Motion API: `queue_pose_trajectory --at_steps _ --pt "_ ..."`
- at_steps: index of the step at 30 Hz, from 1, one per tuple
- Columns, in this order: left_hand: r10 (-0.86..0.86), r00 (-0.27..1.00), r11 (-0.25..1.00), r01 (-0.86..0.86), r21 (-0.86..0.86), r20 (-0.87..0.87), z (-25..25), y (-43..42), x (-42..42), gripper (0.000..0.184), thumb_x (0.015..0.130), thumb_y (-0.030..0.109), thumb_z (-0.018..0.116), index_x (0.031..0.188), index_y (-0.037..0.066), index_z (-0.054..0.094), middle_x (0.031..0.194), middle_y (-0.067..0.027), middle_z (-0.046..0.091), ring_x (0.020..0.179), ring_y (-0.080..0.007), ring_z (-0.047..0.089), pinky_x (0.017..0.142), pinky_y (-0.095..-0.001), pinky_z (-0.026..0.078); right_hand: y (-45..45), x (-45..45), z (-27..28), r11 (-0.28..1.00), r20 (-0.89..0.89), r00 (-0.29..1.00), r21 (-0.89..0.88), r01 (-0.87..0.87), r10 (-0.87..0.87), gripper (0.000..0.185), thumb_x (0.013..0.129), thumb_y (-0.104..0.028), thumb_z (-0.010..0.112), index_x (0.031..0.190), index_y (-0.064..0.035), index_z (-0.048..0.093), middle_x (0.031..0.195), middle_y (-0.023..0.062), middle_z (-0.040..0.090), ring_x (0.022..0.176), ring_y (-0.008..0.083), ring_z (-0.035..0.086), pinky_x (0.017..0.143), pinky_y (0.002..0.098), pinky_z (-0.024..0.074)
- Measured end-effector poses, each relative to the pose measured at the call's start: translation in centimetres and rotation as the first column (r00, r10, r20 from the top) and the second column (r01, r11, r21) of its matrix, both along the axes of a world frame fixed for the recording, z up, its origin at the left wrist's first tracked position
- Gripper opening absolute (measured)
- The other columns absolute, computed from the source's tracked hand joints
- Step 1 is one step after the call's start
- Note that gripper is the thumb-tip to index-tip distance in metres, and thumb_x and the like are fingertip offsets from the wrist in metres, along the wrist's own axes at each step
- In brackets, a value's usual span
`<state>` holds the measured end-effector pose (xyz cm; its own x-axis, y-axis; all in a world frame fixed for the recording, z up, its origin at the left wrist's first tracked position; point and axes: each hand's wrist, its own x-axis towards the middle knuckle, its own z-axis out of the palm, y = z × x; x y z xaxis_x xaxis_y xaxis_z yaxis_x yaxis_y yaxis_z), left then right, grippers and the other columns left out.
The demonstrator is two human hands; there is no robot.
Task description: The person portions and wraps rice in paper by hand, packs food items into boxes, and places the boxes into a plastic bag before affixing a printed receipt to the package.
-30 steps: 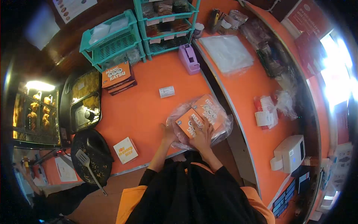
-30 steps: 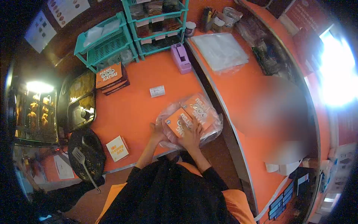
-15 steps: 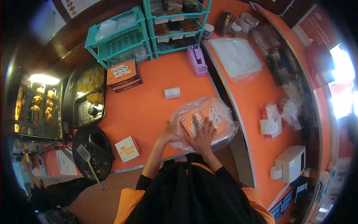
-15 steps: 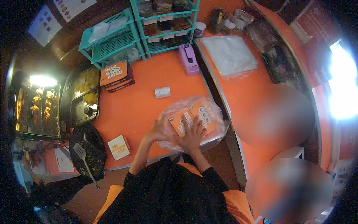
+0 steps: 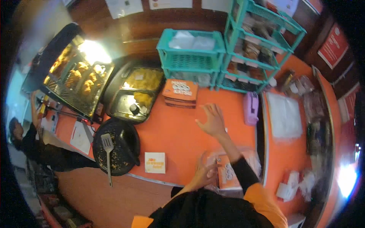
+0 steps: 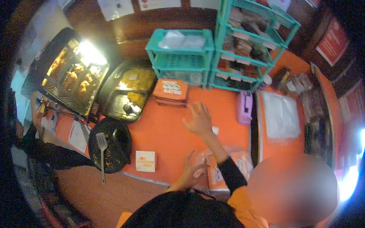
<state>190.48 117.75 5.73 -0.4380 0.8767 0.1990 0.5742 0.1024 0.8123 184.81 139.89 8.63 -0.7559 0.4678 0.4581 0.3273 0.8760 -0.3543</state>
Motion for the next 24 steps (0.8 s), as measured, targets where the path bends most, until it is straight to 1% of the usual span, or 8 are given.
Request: queue_pose_trajectory --at_steps 2,5,8,12,14,17,18,24 --pt "0.012 0.999 0.999 -0.011 0.032 -0.034 -0.6 -1.1 -2.2 0.047 0.076 0.015 0.072 0.121 0.013 0.061 0.13 -0.0213 0.043 0.126 -0.0431 0.035 0.102 -0.0524 0.034 4.2 -9.0 -1.7 0.989 0.055 0.991 0.078 -0.125 0.121 0.106 0.057 -0.048 0.084 0.146 -0.0219 0.033 0.132 0.0184 0.042 0.123 0.0411 0.039 0.101 0.0478 0.0339" --pt "0.211 0.961 0.977 -0.213 -0.007 0.18 -1.7 -3.1 -3.6 0.035 0.076 0.01 0.07 0.11 0.014 0.065 0.123 -0.0208 0.042 0.115 -0.0373 0.047 0.093 -0.0466 0.044 7.1 -16.9 -1.6 0.974 0.524 0.841 0.089 -0.209 0.133 0.127 0.044 -0.055 0.087 0.15 -0.0359 0.02 0.142 0.0244 0.032 0.128 0.0456 0.035 0.104 0.0528 0.0309" --pt "0.16 0.963 0.987 -0.163 -0.003 0.218 -1.8 -3.9 -3.3 0.032 0.077 0.008 0.068 0.108 0.012 0.065 0.118 -0.0197 0.046 0.112 -0.0353 0.05 0.092 -0.0442 0.045 9.1 -20.6 -3.6 0.973 0.605 0.769 -0.052 -0.223 0.208 0.13 0.04 -0.055 0.088 0.148 -0.0436 0.017 0.144 0.0268 0.031 0.129 0.0503 0.034 0.104 0.0584 0.0296" --pt "0.048 0.978 0.997 -0.06 0.053 0.204 -4.4 -3.1 -1.8 0.029 0.078 0.004 0.065 0.106 0.011 0.065 0.114 -0.0187 0.049 0.11 -0.0339 0.052 0.089 -0.0432 0.047 8.0 -18.6 -4.7 0.983 0.382 0.91 0.02 -0.185 0.163 0.116 0.05 -0.046 0.089 0.145 -0.0536 0.021 0.142 0.0237 0.036 0.127 0.0498 0.036 0.105 0.0614 0.0287" --pt "0.063 0.865 0.987 -0.129 0.099 0.498 -4.6 -2.4 -2.0 0.028 0.078 0.001 0.063 0.105 0.008 0.064 0.11 -0.0189 0.05 0.108 -0.0333 0.052 0.091 -0.0429 0.045 7.2 -16.8 -3.4 0.981 0.374 0.912 0.026 -0.194 0.17 0.106 0.051 -0.043 0.087 0.141 -0.0533 0.031 0.14 0.0241 0.036 0.128 0.0495 0.035 0.103 0.0633 0.0307" --pt "0.351 0.93 0.927 -0.361 0.103 0.104 -3.2 -1.4 -8.6 0.026 0.089 0.009 0.056 0.114 0.001 0.056 0.117 -0.0215 0.049 0.106 -0.0352 0.05 0.099 -0.0467 0.036 3.7 -11.2 0.1 0.976 0.213 0.953 -0.078 -0.206 0.218 0.1 0.05 -0.037 0.084 0.14 -0.0476 0.041 0.139 0.024 0.035 0.13 0.0489 0.033 0.1 0.0657 0.0318" --pt "0.407 0.745 0.842 -0.53 0.099 0.528 -3.4 -0.3 -10.4 0.034 0.097 0.019 0.05 0.126 0.001 0.048 0.126 -0.022 0.045 0.115 -0.0341 0.045 0.104 -0.0464 0.032 2.3 -9.3 1.0 0.977 0.22 0.953 -0.086 -0.193 0.207 0.1 0.05 -0.037 0.084 0.14 -0.0476 0.041 0.139 0.024 0.035 0.13 0.0489 0.033 0.1 0.0657 0.0318" --pt "0.504 0.751 0.801 -0.591 0.093 0.426 -4.5 3.4 -16.1 0.05 0.101 0.034 0.043 0.137 0.0 0.039 0.123 -0.0185 0.047 0.123 -0.0291 0.042 0.102 -0.0402 0.035 -3.4 -2.4 -2.6 0.941 0.423 0.851 -0.258 -0.218 0.313 0.1 0.05 -0.041 0.083 0.14 -0.0495 0.039 0.136 0.0222 0.042 0.127 0.0441 0.039 0.099 0.0617 0.034"
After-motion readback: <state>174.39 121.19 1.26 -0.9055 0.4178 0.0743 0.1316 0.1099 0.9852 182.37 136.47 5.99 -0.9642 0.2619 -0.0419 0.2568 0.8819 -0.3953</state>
